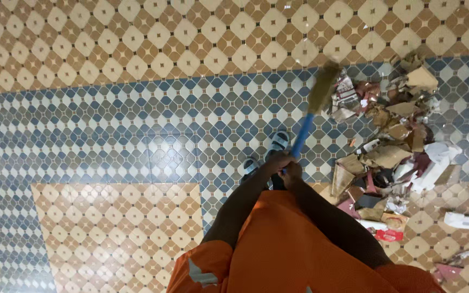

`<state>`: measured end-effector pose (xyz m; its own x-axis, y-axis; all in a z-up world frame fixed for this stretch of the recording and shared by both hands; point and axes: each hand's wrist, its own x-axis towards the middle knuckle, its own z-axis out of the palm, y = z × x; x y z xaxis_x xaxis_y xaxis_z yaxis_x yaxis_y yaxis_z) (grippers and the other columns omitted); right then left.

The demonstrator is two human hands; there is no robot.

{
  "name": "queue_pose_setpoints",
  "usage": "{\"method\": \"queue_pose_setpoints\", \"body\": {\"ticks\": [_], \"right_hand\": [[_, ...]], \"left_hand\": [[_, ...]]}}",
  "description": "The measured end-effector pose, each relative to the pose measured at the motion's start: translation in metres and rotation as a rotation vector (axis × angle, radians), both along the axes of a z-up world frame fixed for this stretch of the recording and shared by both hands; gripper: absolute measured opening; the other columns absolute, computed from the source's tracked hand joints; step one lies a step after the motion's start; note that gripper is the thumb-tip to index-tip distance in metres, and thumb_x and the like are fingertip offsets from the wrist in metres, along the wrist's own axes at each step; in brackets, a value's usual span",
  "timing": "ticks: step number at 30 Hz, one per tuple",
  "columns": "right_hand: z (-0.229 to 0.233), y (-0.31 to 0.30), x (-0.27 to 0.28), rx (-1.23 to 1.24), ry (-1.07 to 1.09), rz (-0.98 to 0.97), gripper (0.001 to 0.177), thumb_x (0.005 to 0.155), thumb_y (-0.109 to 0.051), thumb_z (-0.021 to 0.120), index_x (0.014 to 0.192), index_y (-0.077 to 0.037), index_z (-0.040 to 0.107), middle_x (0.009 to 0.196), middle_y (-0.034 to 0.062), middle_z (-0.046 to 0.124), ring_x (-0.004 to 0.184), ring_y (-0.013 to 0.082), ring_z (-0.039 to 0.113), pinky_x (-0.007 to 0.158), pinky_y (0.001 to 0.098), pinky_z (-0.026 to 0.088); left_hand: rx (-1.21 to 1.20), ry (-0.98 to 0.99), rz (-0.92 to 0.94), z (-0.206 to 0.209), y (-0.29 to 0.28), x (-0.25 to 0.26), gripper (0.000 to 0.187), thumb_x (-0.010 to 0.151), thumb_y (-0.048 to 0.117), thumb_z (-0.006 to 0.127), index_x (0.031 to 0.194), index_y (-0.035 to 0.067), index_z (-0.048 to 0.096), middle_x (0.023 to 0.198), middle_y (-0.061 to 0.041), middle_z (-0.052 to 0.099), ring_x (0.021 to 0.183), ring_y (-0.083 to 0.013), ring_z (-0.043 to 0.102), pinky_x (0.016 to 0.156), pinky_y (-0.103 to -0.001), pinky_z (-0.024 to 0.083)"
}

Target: The person sweeps cardboard pieces, paper scraps, and other debris into a pile on a decorative patterned tile floor using a broom.

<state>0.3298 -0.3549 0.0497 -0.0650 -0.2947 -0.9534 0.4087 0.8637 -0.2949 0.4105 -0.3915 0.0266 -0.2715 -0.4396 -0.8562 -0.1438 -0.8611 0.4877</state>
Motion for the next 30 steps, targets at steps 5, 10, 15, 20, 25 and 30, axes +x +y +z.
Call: {"method": "queue_pose_setpoints", "body": {"ticks": [5,10,15,20,25,30], "right_hand": [[0.012,-0.030,-0.023,-0.117,-0.068,-0.064,0.022,0.104,-0.034,0.051,0.111,-0.013,0.054,0.090,0.0098,0.063,0.074,0.0215,0.064,0.056,0.0348,0.049],[0.017,-0.041,-0.017,-0.172,0.000,0.047,0.020,0.099,-0.031,0.051,0.114,-0.018,0.052,0.094,0.0080,0.065,0.077,0.0226,0.065,0.053,0.0355,0.053],[0.020,-0.045,0.008,-0.415,-0.173,0.204,0.023,0.101,-0.023,0.053,0.110,-0.003,0.059,0.083,0.0139,0.062,0.062,0.0255,0.062,0.048,0.0361,0.050],[0.025,-0.035,0.055,-0.439,-0.442,0.090,0.017,0.103,-0.009,0.052,0.117,0.001,0.054,0.088,0.0096,0.064,0.071,0.0195,0.067,0.059,0.0354,0.055],[0.008,-0.051,0.114,-0.390,-0.116,1.158,0.024,0.098,-0.026,0.047,0.113,-0.008,0.055,0.078,0.0088,0.067,0.053,0.0196,0.065,0.043,0.0327,0.051],[-0.060,-0.053,0.201,-0.346,-0.032,1.139,0.034,0.098,-0.027,0.049,0.101,0.001,0.067,0.075,0.0213,0.066,0.059,0.0276,0.066,0.047,0.0383,0.049]], "left_hand": [[-0.106,0.064,0.005,0.012,-0.032,-0.020,0.058,0.073,0.022,0.073,0.129,0.007,0.062,0.093,-0.009,0.067,0.083,-0.0230,0.065,0.066,-0.044,0.054],[-0.426,0.133,0.105,0.021,-0.038,-0.010,0.069,0.077,0.020,0.075,0.142,0.003,0.062,0.109,-0.009,0.072,0.096,-0.0191,0.067,0.085,-0.034,0.054],[-0.183,0.146,0.320,0.027,-0.034,0.030,0.066,0.077,0.014,0.076,0.138,-0.003,0.058,0.108,-0.012,0.069,0.093,-0.0226,0.066,0.078,-0.038,0.057],[-0.206,0.170,0.535,0.034,-0.007,0.070,0.054,0.080,0.014,0.073,0.130,-0.001,0.060,0.106,-0.014,0.068,0.090,-0.0267,0.067,0.075,-0.041,0.057],[-0.004,0.048,0.808,0.038,0.018,0.128,0.043,0.083,0.018,0.069,0.123,0.004,0.062,0.102,-0.015,0.068,0.085,-0.0304,0.067,0.070,-0.046,0.057],[0.020,-0.053,1.068,0.034,0.012,0.209,0.036,0.086,0.026,0.066,0.118,0.008,0.064,0.099,-0.016,0.068,0.083,-0.0302,0.068,0.067,-0.045,0.059]]}}
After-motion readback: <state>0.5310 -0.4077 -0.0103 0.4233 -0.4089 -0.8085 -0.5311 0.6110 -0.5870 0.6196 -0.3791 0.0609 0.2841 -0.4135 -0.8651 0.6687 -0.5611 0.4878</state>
